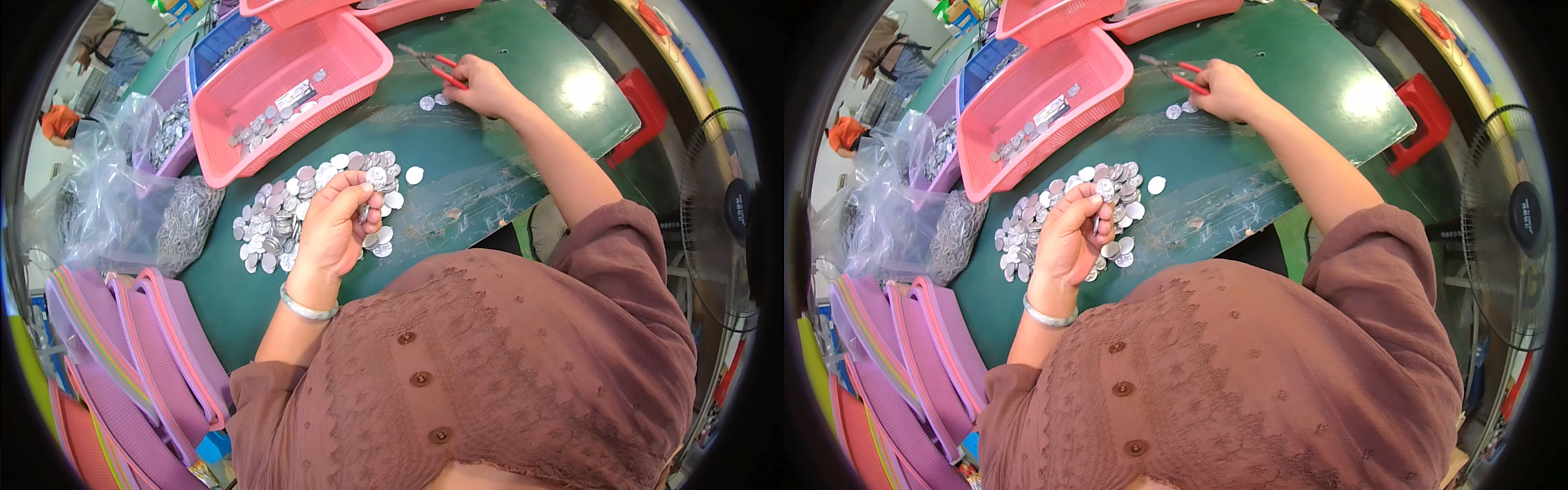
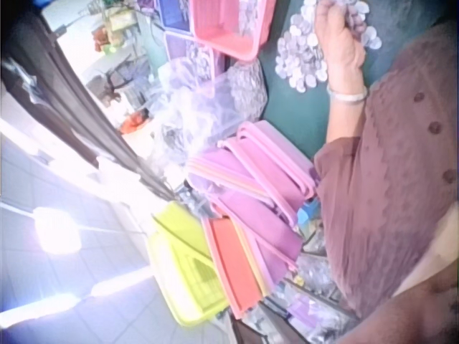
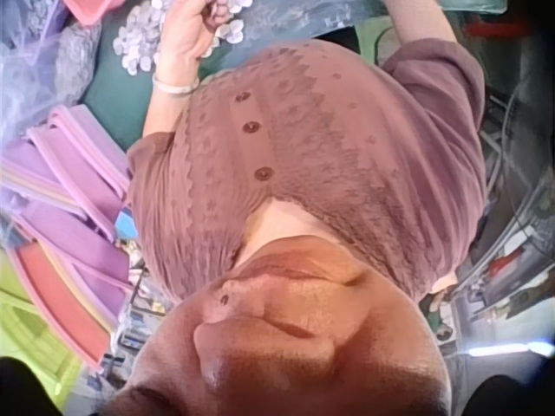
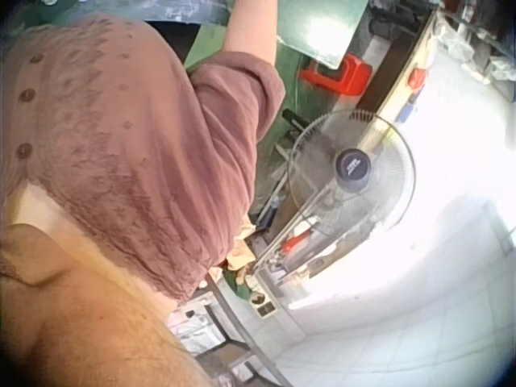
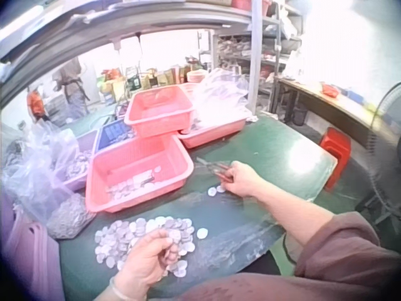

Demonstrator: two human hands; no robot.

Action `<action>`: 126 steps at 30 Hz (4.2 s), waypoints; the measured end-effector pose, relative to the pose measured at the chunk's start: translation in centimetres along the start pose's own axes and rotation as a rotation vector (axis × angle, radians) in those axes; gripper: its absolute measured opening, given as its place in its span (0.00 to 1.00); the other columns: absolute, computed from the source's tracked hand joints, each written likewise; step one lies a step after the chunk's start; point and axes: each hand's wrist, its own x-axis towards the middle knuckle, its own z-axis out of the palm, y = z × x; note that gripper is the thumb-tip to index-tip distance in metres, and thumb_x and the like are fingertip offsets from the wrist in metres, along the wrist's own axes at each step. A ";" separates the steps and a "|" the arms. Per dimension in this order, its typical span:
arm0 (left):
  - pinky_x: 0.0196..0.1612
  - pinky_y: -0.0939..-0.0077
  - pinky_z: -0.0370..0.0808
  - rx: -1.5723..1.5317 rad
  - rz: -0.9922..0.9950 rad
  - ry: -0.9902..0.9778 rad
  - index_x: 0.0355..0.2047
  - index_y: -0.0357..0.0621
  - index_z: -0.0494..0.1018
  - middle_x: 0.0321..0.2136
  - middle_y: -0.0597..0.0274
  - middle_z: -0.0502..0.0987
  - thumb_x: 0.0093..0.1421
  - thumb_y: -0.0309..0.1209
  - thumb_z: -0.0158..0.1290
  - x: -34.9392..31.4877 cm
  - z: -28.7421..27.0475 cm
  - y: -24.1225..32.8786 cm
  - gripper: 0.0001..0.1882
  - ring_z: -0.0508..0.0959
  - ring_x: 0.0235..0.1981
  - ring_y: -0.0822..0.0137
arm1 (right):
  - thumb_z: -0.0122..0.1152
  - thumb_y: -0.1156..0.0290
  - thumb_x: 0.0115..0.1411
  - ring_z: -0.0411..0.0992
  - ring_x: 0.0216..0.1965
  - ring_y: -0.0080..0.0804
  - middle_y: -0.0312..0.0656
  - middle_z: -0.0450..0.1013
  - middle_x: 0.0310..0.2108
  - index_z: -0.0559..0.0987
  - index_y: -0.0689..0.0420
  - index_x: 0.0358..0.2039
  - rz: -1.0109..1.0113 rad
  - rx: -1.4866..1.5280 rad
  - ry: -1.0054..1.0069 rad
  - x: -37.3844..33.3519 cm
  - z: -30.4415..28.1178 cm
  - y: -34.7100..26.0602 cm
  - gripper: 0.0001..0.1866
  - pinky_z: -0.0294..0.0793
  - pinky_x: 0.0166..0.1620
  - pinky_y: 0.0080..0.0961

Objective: The person trims small metal or plastic components using a pair of pliers and then places the finished pieces into a plastic basket.

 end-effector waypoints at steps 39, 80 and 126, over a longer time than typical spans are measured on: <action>0.18 0.87 0.60 -0.020 0.171 0.051 0.33 0.42 0.69 0.20 0.68 0.70 0.55 0.25 0.53 -2.3 -1.0 -1.1 0.06 0.67 0.17 0.79 | 0.60 0.71 0.52 0.60 0.22 0.14 0.30 0.67 0.21 0.76 0.60 0.29 0.122 1.194 -0.543 -8.6 1.9 -13.7 0.07 0.59 0.26 0.15; 0.22 0.90 0.64 0.221 0.348 0.107 0.38 0.38 0.74 0.24 0.67 0.75 0.57 0.27 0.51 -3.3 -2.0 0.6 0.09 0.69 0.20 0.81 | 0.62 0.71 0.47 0.59 0.16 0.37 0.44 0.63 0.14 0.71 0.63 0.18 -0.304 0.467 -0.489 -8.7 -1.7 -12.8 0.11 0.59 0.22 0.30; 0.46 0.71 0.75 -0.068 0.404 0.109 0.41 0.29 0.63 0.38 0.48 0.71 0.61 0.25 0.39 2.0 -3.7 9.7 0.11 0.73 0.40 0.57 | 0.58 0.68 0.55 0.66 0.23 0.20 0.35 0.69 0.25 0.73 0.59 0.29 0.209 1.542 -0.324 -8.7 2.9 -5.2 0.08 0.66 0.28 0.17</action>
